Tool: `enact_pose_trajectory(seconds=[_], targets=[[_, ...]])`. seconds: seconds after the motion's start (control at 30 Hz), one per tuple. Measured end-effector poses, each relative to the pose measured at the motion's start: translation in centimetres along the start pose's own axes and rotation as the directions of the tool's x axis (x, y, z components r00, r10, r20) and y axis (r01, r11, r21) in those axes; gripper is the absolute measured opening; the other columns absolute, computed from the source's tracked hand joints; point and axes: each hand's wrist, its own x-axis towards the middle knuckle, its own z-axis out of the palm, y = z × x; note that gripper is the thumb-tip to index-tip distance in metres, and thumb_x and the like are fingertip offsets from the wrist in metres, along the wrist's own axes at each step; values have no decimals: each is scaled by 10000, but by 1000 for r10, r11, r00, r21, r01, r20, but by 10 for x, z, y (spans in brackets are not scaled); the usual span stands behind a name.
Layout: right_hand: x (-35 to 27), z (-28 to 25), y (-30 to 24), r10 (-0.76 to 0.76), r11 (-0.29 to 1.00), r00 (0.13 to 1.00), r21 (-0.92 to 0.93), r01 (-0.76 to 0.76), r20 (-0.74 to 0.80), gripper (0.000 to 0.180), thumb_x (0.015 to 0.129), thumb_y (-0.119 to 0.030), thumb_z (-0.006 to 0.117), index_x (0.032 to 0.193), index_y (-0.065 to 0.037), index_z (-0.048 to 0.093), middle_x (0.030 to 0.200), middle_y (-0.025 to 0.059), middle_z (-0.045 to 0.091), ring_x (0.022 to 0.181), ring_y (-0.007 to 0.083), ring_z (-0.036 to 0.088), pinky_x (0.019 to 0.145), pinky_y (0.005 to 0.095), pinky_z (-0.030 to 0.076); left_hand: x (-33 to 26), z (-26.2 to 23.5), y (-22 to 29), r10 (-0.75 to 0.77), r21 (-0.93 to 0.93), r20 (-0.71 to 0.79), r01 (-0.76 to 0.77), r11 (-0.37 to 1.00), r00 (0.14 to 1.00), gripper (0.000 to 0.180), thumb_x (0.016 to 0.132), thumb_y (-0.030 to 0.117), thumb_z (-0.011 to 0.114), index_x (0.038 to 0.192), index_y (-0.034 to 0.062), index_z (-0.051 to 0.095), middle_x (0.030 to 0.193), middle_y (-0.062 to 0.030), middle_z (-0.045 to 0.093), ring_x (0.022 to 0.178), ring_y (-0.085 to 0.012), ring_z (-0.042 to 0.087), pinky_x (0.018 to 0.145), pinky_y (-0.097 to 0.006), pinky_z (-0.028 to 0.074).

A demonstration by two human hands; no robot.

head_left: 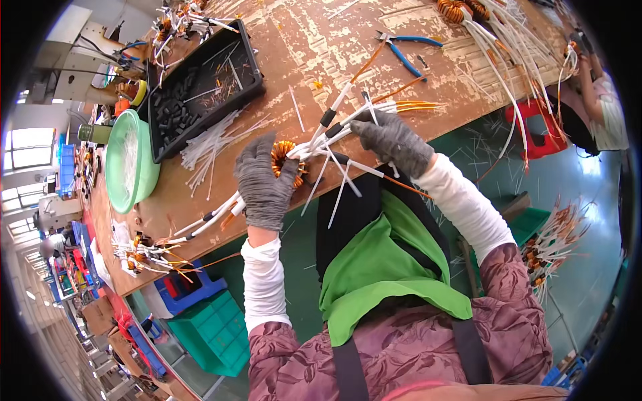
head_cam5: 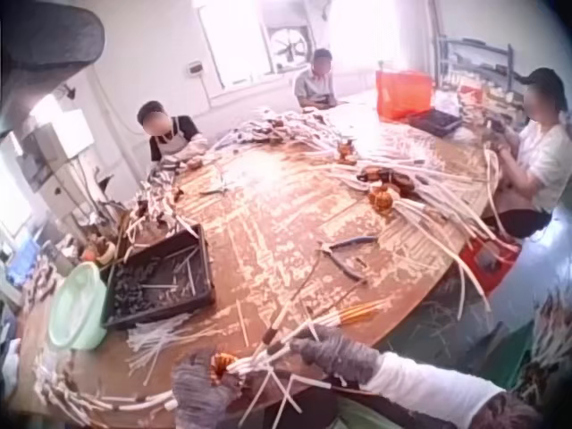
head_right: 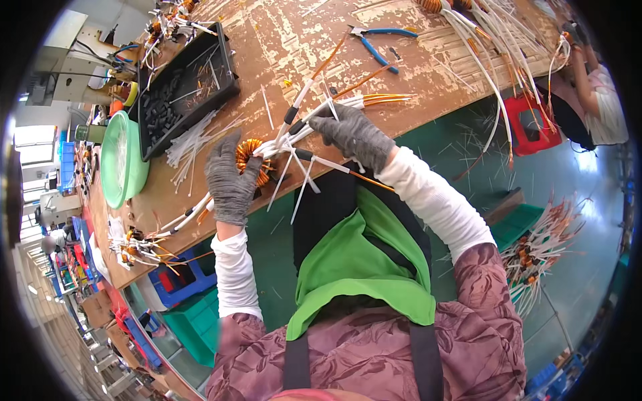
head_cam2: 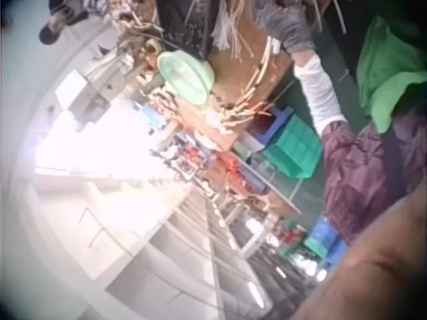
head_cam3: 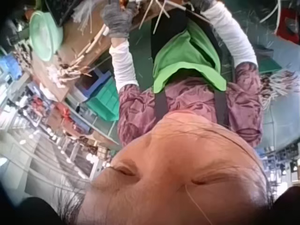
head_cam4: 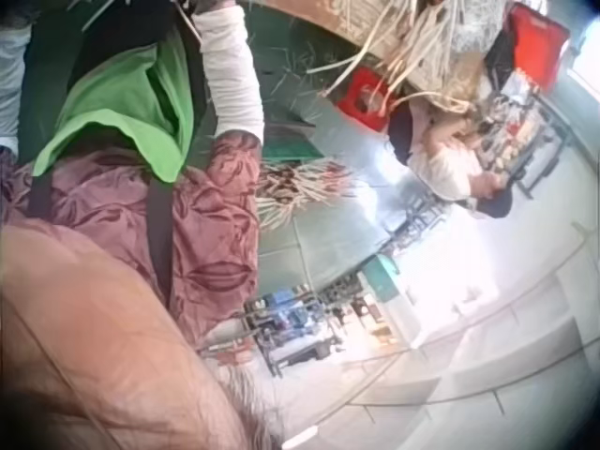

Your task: Assembling or winding copper wire coils onto magnetic cores and securing them with zip ties at a workbench.

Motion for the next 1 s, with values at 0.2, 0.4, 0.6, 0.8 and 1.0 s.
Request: enact_pose_trajectory(seconds=[0.2, 0.4, 0.6, 0.8, 1.0], targets=[[20, 16, 11, -25, 995, 998, 99, 31, -55, 236, 855, -291, 587, 922, -64, 587, 647, -17, 508, 481, 67, 435, 393, 208, 357, -5, 10, -11, -74, -122, 84, 84, 989, 994, 531, 697, 313, 693, 1120, 34, 536, 1046, -179, 567, 952, -352, 543, 835, -451, 410], [-18, 3, -18, -14, 999, 982, 42, 6, 188, 229, 837, -222, 567, 1010, -74, 592, 644, -52, 425, 517, 41, 390, 434, 198, 325, -4, 3, -12, 41, 34, -27, -40, 999, 999, 430, 763, 288, 653, 1100, 34, 572, 1036, -177, 576, 960, -333, 546, 842, -418, 424], [-36, 11, -30, 33, 957, 927, 257, -138, 375, 259, 870, -224, 501, 1064, -70, 579, 709, -30, 518, 502, 17, 390, 435, 165, 315, 22, -9, 54, -27, -584, -28, 5, 812, 999, 262, 850, 247, 581, 972, 22, 634, 848, -114, 581, 854, -219, 556, 752, -326, 438], [-43, 16, -28, -30, 991, 956, 135, -10, 293, 292, 916, -292, 482, 1072, -70, 589, 710, -30, 529, 521, 14, 398, 449, 159, 305, 24, 20, 66, -175, -805, 60, 151, 573, 983, 125, 794, 125, 667, 813, 5, 643, 738, -26, 586, 674, -101, 538, 654, -242, 428], [-29, 15, -13, -378, 908, 915, -133, 396, 144, 245, 905, -185, 506, 1056, -5, 575, 769, 51, 586, 704, 152, 591, 615, 320, 476, 20, 12, 70, -230, -847, 162, 254, 468, 960, 114, 818, 120, 640, 815, 6, 627, 746, -38, 625, 690, -86, 552, 641, -242, 437]])
